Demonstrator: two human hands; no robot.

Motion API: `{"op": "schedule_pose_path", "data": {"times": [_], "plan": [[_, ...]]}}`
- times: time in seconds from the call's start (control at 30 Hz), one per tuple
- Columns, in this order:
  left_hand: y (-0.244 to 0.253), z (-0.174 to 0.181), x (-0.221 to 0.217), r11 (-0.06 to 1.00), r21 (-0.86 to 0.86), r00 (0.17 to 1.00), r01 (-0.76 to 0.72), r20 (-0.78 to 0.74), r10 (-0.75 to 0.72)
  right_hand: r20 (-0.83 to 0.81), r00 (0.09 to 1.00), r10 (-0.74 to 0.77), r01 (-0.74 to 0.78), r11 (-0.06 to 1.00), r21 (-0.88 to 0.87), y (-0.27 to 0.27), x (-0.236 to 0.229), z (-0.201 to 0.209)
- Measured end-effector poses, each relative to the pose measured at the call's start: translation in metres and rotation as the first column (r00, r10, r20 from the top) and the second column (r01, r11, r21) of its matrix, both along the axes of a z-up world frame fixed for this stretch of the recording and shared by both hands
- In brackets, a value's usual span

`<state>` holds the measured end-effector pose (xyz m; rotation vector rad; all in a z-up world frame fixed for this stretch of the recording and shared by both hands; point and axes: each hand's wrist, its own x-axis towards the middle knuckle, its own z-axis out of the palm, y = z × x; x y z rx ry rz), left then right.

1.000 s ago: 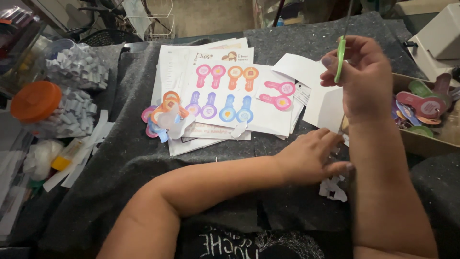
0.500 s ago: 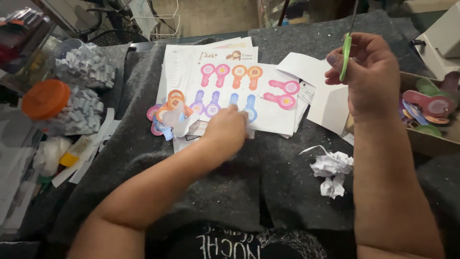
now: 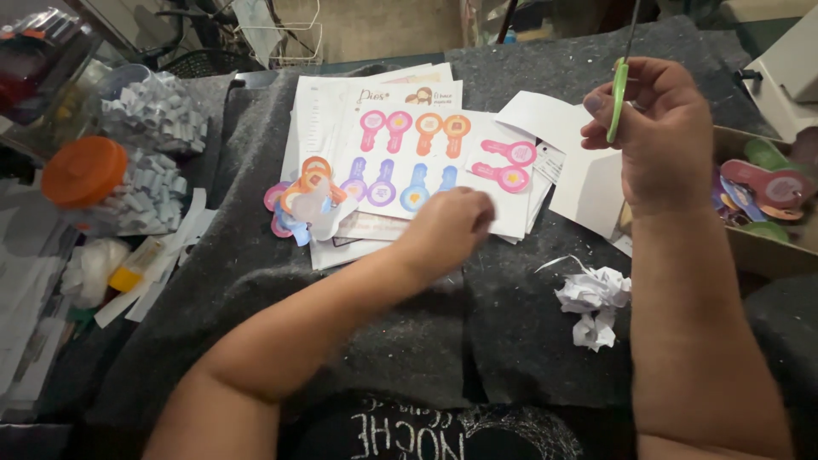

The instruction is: Cutting out printed paper shapes from a sheet using scissors

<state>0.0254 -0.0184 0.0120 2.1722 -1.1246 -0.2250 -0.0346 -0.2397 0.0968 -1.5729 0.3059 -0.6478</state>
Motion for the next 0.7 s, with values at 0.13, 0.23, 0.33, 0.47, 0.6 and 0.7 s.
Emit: {"op": "schedule_pose_path", "data": {"times": [0.13,0.23,0.33,0.47,0.6,0.7], "plan": [[0.001,0.029,-0.031,0.994,0.017,0.99,0.106,-0.091,-0.104,-0.001,1.0,0.004,-0.004,1.0,-0.017,-0.005,0.002,-0.004],[0.032,0.029,-0.048,0.951,0.053,0.924,0.304,0.224,-0.308,0.032,0.999,0.004,-0.003,1.0,-0.01,-0.006,0.001,-0.005],[0.082,0.046,-0.073,0.845,0.445,0.856,0.297,0.269,-0.442,0.031,1.0,0.0,-0.001,1.0,0.008,-0.006,-0.002,-0.002],[0.136,0.024,-0.089,0.588,0.711,0.89,0.386,-0.12,-0.44,0.006,1.0,0.007,-0.006,0.997,-0.073,0.0,-0.004,-0.001],[0.145,-0.008,-0.1,0.67,0.586,0.884,0.456,-0.21,-0.418,0.016,1.0,0.015,-0.013,0.996,-0.089,0.003,-0.001,-0.007],[0.132,-0.002,-0.106,0.677,0.569,0.883,0.467,-0.257,-0.393,-0.001,1.0,0.013,-0.013,0.993,-0.114,0.005,-0.005,-0.005]]}}
